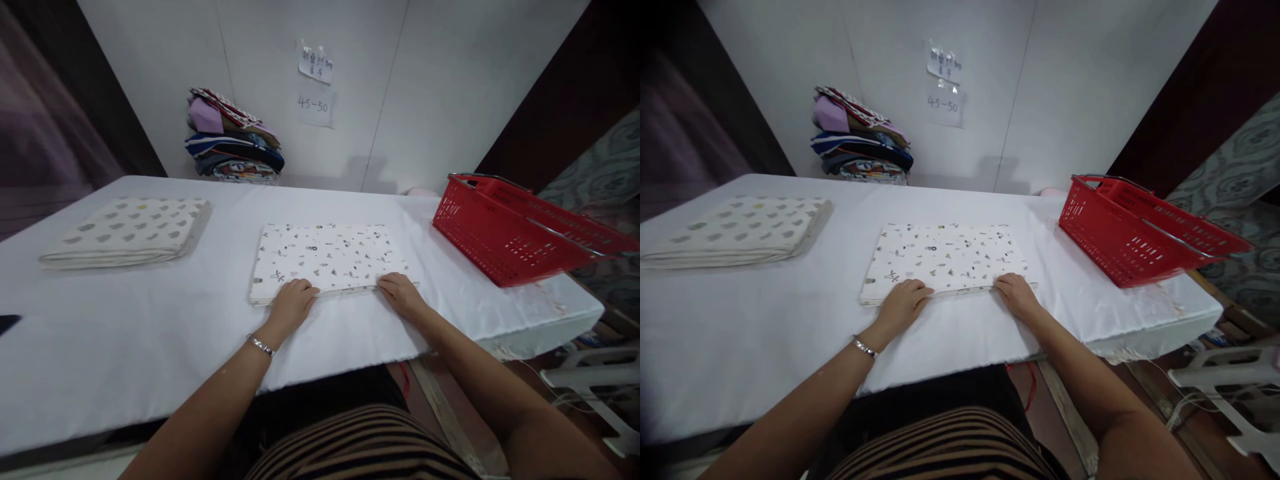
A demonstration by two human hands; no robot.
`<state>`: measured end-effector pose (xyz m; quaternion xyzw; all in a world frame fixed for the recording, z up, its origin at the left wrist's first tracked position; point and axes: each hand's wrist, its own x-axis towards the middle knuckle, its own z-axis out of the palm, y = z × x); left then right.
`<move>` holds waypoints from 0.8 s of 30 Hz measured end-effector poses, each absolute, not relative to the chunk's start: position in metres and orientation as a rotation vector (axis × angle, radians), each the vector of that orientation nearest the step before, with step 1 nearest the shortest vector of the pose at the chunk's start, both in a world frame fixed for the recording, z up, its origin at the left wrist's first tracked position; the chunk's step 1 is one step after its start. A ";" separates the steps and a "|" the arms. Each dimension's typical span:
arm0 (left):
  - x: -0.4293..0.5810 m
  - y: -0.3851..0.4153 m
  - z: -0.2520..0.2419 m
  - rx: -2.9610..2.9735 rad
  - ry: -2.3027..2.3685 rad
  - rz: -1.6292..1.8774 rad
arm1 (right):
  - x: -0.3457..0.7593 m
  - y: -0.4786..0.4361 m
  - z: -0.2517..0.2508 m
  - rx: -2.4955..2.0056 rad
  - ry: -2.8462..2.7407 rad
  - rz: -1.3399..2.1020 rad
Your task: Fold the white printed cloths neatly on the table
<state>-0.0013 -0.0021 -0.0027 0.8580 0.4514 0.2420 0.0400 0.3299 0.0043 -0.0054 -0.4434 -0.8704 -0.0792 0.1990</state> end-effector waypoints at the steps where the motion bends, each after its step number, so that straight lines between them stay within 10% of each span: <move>1: -0.001 -0.002 -0.003 2.628 1.385 0.745 | 0.330 0.005 -0.005 -1.245 -2.443 -0.223; 24: -0.002 -0.003 0.000 2.610 1.396 0.716 | 0.338 0.000 0.001 -1.265 -2.332 -0.131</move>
